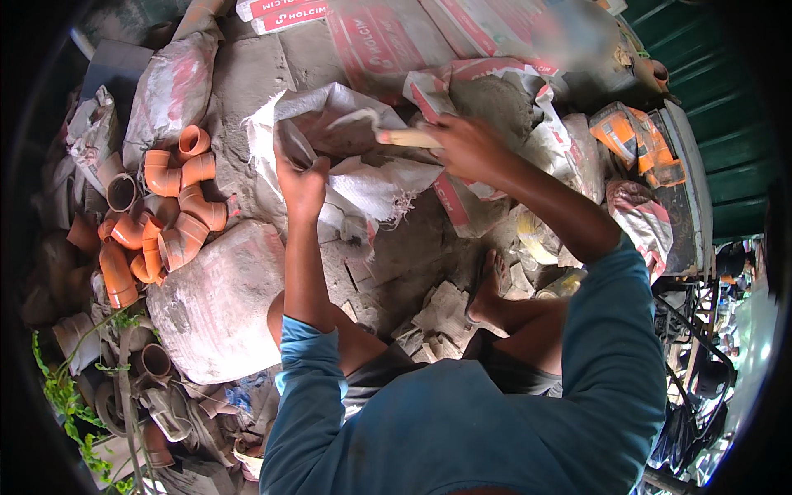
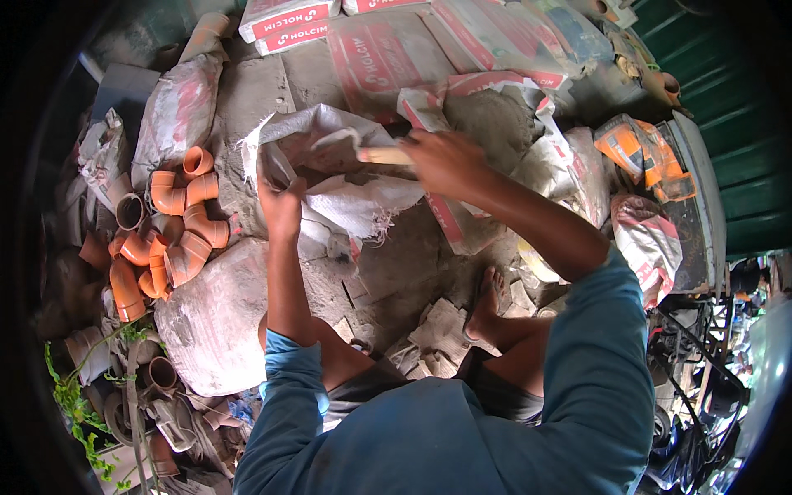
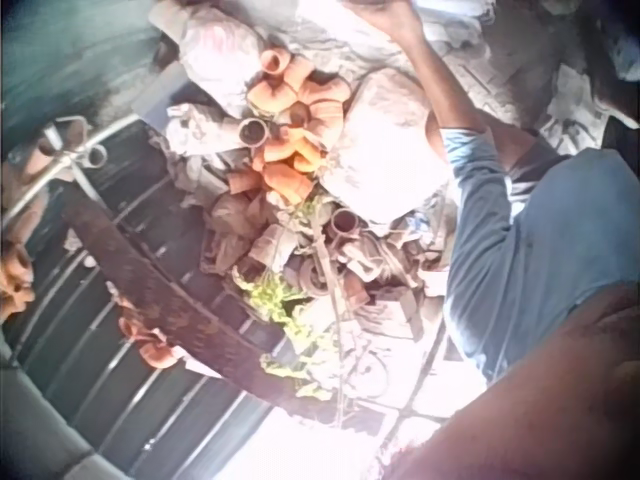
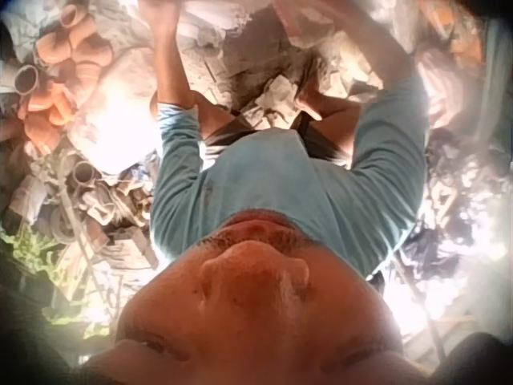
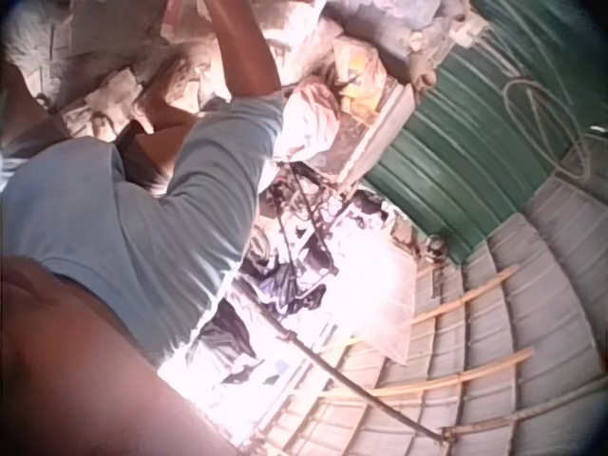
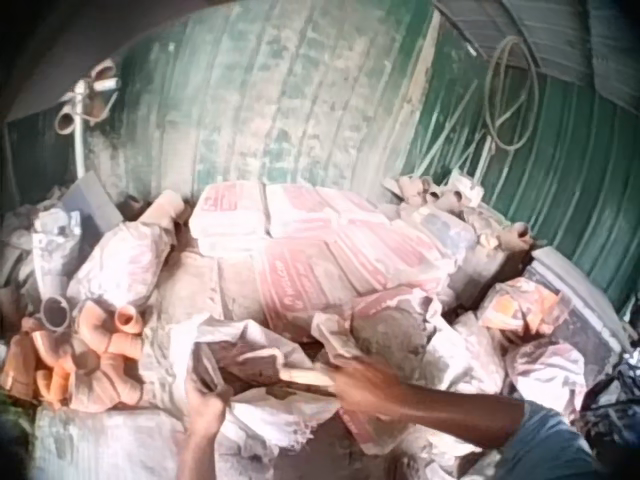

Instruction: The person scoops cement from a large bag using a trowel and pours it into a smaller white sack. The person repeatedly scoops and transfers the material while standing in a cluttered storage area.

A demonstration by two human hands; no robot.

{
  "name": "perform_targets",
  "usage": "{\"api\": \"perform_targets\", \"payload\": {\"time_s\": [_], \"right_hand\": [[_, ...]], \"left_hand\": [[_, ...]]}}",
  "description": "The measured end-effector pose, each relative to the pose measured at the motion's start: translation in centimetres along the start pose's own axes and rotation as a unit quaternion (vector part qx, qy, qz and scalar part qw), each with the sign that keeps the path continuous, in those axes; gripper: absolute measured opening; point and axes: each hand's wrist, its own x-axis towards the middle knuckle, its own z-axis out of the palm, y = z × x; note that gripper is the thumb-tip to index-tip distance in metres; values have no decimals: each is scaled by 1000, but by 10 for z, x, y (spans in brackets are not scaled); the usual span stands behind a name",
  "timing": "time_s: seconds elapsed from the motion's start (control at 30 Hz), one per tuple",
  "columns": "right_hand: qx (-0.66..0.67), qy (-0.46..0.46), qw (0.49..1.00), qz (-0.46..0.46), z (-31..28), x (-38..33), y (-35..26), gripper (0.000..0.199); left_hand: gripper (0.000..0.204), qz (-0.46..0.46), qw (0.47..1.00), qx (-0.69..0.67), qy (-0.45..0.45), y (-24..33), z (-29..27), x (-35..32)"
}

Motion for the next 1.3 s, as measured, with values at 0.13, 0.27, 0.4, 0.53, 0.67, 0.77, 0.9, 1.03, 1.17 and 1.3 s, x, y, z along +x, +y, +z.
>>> {"api": "perform_targets", "payload": {"time_s": [0.13,0.27,0.4,0.53,0.67,0.77,0.9,1.03,1.17,1.3], "right_hand": [[42,47,998,27,-3,-57,25,53],[-6,24,998,66,-16,-99,40,54],[-21,33,996,78,-26,-122,46,55],[-32,74,996,43,-34,-137,53,57],[-52,50,997,26,-37,-140,58,58],[-45,33,998,13,-32,-128,57,58],[-75,33,997,6,-15,-85,43,56],[-70,-5,997,34,-13,-46,21,48],[-98,-26,995,-10,-21,-26,10,50],[-119,-24,993,-3,-28,-19,8,52]], "left_hand": [[89,-12,1000,5,28,1,-10,2],[90,-11,999,14,42,3,-11,0],[90,-4,999,3,41,4,-10,1],[89,-2,999,-5,37,6,-11,0],[88,-17,999,3,37,8,-10,-3],[88,-21,999,-7,32,9,-9,-3],[88,5,1000,16,20,7,-9,-2],[88,12,1000,13,21,2,-11,-5],[87,13,999,29,30,2,-19,-3],[85,-44,995,-61,68,10,-25,-2]]}}
